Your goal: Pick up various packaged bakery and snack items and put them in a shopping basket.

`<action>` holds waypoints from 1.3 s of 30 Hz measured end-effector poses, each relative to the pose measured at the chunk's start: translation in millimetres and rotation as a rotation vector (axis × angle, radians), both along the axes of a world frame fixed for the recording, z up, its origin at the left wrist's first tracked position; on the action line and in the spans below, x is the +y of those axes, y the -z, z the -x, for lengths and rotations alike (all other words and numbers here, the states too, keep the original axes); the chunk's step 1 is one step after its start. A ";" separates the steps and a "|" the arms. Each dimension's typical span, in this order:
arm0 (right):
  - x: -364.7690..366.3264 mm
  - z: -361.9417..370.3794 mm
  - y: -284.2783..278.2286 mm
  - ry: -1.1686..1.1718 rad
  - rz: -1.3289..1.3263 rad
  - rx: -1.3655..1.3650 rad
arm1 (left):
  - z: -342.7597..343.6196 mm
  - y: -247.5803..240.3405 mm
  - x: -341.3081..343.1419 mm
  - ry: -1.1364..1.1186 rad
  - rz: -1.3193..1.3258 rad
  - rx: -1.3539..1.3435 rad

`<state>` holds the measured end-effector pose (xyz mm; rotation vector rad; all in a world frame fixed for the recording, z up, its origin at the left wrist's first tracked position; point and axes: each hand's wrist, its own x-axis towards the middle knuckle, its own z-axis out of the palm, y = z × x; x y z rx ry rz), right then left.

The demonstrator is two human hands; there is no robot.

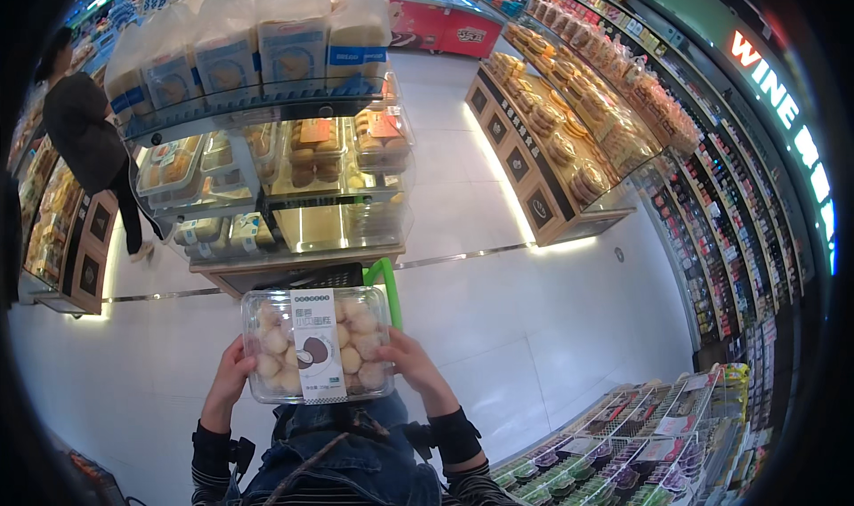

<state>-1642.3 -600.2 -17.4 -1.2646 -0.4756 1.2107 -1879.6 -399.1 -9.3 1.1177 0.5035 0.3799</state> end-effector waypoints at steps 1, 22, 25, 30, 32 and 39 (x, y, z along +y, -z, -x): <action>4.1 2.4 -1.7 0.001 -0.004 0.009 | 2.3 -1.4 1.5 -0.017 0.002 -0.009; 49.8 61.6 -4.1 0.069 0.038 0.132 | 52.1 21.2 54.8 0.049 0.063 0.095; 48.4 63.9 -1.5 0.072 0.034 0.149 | 56.6 24.7 52.7 0.050 0.066 0.066; 41.2 62.5 -0.9 0.077 0.026 0.166 | 56.2 23.4 43.8 0.040 0.062 0.053; 34.2 58.4 -1.9 0.063 0.014 0.155 | 53.4 22.1 38.4 0.055 0.065 0.079; -8.8 28.2 -17.9 0.062 -0.025 0.111 | 16.3 11.8 0.2 0.087 0.018 0.055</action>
